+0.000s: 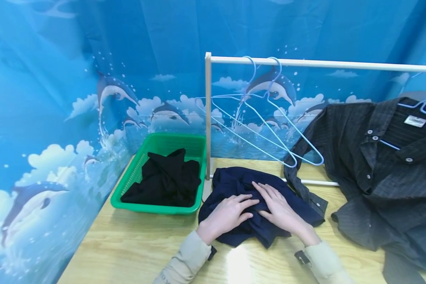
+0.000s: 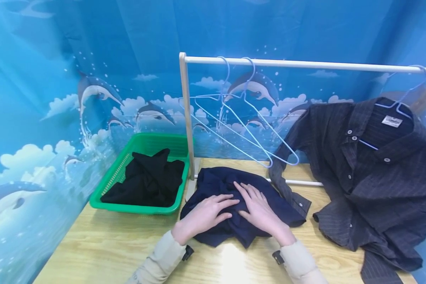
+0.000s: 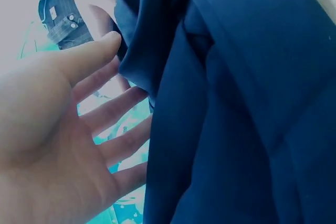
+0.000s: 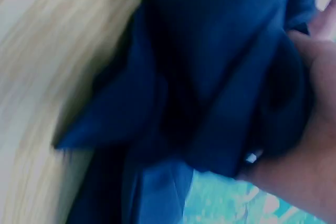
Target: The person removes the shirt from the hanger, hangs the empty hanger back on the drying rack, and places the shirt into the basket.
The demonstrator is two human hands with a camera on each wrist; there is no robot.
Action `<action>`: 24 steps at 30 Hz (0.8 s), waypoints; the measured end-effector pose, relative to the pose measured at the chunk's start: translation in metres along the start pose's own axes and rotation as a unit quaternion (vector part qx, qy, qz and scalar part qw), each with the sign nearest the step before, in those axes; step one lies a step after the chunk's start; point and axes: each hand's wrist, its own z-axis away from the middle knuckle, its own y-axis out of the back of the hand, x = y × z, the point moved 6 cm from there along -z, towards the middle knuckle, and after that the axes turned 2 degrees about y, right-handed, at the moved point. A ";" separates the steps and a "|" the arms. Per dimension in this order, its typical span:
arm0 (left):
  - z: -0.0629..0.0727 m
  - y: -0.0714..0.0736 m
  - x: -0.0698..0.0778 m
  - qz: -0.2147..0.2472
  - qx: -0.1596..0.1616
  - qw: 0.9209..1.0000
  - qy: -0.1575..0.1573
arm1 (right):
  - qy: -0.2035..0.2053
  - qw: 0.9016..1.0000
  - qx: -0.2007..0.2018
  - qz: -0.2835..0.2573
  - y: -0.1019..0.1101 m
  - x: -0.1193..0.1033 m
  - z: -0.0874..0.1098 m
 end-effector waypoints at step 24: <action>0.003 -0.004 -0.006 0.014 -0.014 1.000 0.014 | -0.191 0.980 0.039 0.043 0.015 0.078 0.046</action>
